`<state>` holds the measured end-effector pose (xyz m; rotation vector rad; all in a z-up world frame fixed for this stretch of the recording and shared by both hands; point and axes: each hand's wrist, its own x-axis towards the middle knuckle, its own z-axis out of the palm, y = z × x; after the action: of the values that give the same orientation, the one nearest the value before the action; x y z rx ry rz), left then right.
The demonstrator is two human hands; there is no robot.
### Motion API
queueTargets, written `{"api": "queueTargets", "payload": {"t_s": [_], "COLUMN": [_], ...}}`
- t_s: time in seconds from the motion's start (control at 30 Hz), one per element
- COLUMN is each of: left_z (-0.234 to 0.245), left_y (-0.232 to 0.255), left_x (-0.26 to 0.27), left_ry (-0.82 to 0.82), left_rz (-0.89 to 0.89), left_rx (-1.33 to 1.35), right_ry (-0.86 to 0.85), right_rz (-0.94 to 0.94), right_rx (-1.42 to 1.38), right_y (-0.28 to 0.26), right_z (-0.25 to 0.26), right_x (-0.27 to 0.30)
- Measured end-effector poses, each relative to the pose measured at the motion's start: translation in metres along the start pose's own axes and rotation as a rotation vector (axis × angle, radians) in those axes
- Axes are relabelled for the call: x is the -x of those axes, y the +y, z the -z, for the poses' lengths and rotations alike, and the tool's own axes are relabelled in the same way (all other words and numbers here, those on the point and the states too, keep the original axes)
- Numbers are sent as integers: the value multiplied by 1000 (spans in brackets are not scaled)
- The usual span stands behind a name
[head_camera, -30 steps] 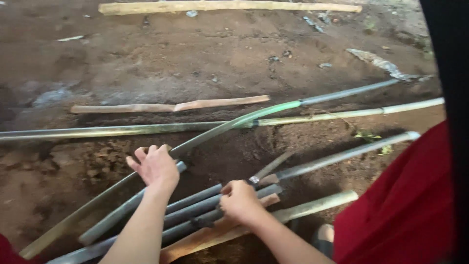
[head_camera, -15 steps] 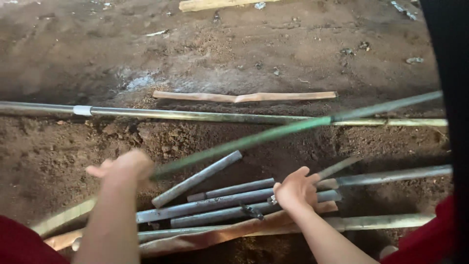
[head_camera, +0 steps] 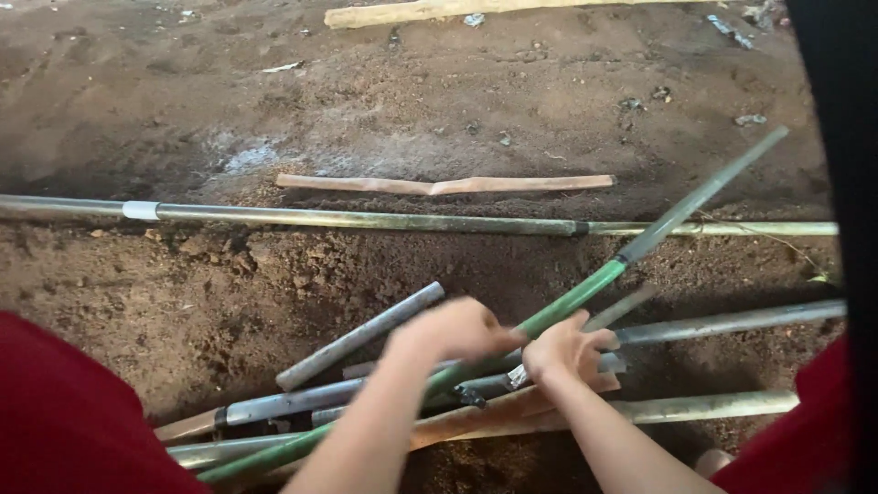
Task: The person uses a hand saw to cut a green bamboo pole into smaller sections. They hold the pole with their left hand and saw with their right hand, then separate the cut pieces. The person repeats this process on another bamboo pole.
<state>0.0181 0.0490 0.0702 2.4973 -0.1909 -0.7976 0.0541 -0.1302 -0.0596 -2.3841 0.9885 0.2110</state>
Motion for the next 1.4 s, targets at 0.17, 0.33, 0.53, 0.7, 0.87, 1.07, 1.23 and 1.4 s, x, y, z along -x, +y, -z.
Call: {"api": "queueTargets", "payload": {"t_s": [0.17, 0.33, 0.53, 0.7, 0.87, 1.07, 1.23, 1.4], "left_z": [-52, -55, -19, -9, 4, 19, 23, 0], "left_y": [-13, -31, -16, -42, -62, -52, -44, -100], "left_x": [-40, -54, 0, -18, -26, -16, -15, -84], "left_ry": [136, 153, 203, 210, 251, 262, 370, 297], "left_rz": [1, 51, 196, 151, 166, 274, 372, 419], "left_rx": [-63, 40, 89, 186, 213, 374, 361, 350], "right_ry": [76, 120, 103, -158, -249, 307, 462, -137], "right_rz": [-79, -177, -234, -444, -435, 599, 817, 219], "right_rx": [-122, -383, -517, -1069, -1389, -1062, -1018, -1029], "right_y": [4, -14, 5, 21, -14, -58, -38, 27], "right_z": [-1, 34, 34, 8, 114, 236, 149, 65], "right_x": [-9, 29, 4, -91, -40, 57, 36, -34]}}
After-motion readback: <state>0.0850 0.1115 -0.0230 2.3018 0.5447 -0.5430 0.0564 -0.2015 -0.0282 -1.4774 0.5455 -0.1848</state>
